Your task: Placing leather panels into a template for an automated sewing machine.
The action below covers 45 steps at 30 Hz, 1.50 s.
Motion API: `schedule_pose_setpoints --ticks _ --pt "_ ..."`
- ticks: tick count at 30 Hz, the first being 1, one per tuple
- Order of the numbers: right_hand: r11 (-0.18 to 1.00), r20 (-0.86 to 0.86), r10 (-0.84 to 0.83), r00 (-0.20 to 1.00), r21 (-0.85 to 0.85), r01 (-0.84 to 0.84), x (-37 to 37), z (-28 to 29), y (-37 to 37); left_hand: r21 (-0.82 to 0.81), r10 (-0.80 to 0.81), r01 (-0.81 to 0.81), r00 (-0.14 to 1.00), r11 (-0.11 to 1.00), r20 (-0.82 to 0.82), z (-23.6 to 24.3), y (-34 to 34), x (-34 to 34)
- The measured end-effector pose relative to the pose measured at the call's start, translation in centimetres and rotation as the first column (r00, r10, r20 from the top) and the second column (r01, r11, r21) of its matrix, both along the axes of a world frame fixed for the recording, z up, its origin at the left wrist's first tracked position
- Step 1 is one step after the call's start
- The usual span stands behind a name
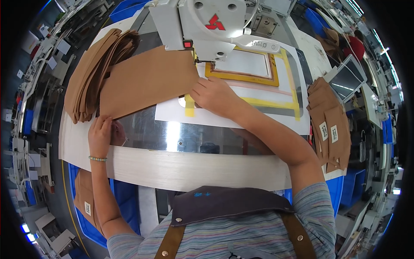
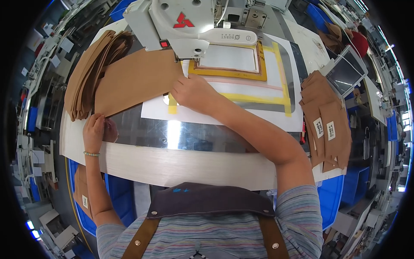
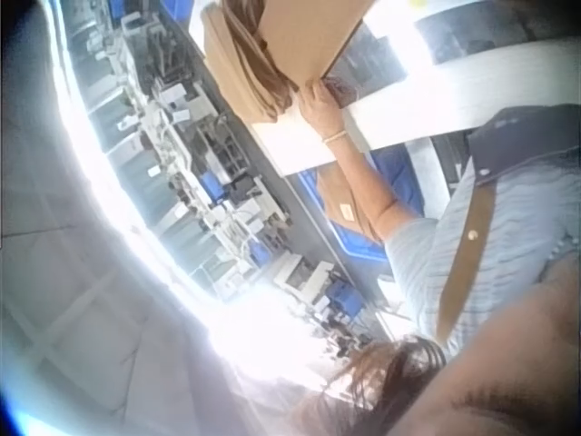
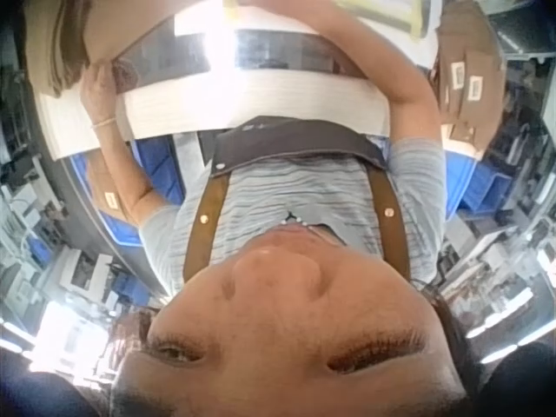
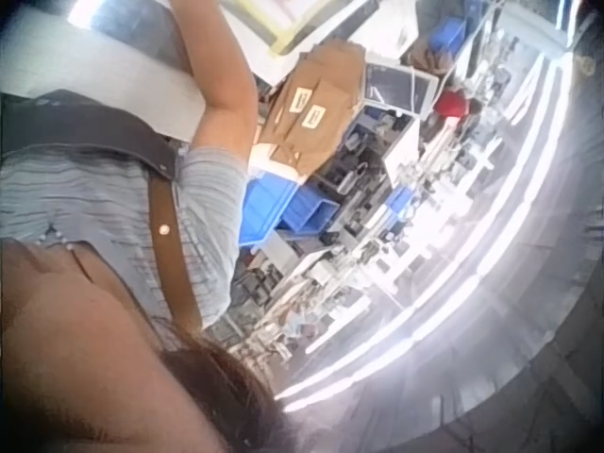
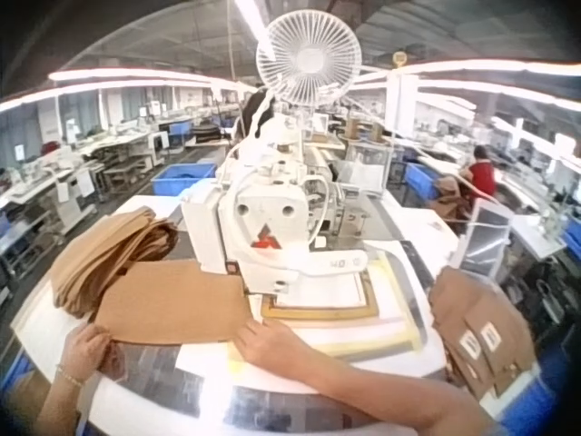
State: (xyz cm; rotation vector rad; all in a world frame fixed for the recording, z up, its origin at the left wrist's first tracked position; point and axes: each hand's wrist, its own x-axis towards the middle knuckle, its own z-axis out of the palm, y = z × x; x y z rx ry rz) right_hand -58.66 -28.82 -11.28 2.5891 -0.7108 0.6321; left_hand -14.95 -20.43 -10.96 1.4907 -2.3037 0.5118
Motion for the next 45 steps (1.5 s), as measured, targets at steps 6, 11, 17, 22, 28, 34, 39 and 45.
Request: schedule_pose_setpoints --ticks 6,11,17,22,28,34,39,45 --pt "0.999 -0.009 -0.03 1.0 0.019 0.03 -2.5 0.7 0.3 0.062 -0.062 0.058 0.995 0.996 0.08 0.3 -2.8 0.2" --pt "0.997 0.017 -0.067 0.998 -0.024 0.068 -8.7 2.2 1.4 -0.003 -0.267 0.268 0.961 0.963 0.067 1.0 -7.7 -5.5" --pt "0.953 -0.119 -0.303 0.946 -0.059 0.298 -18.7 2.9 3.4 -0.059 -0.499 0.507 0.86 0.86 0.109 0.7 -13.4 -14.9" --pt "0.903 -0.096 -0.429 0.898 -0.056 0.426 -24.8 1.9 4.0 0.014 -0.604 0.605 0.794 0.796 0.063 -0.1 -15.5 -21.5" --pt "0.791 0.069 -0.611 0.788 0.078 0.607 -25.3 1.0 6.5 0.171 -0.405 0.398 0.914 0.901 0.009 -0.3 -12.2 -22.1" --pt "0.699 0.072 -0.709 0.701 0.203 0.686 -25.1 -0.5 8.7 0.177 -0.309 0.346 0.929 0.921 -0.206 -1.6 -9.9 -22.6" --pt "0.683 0.064 -0.711 0.7 0.298 0.666 -25.5 -1.0 8.7 0.227 -0.321 0.353 0.932 0.908 -0.166 -1.4 -10.1 -22.3" --pt "0.687 -0.002 -0.703 0.711 0.258 0.679 -24.8 -0.4 8.0 0.221 -0.304 0.344 0.933 0.913 -0.195 -1.0 -9.6 -21.7"
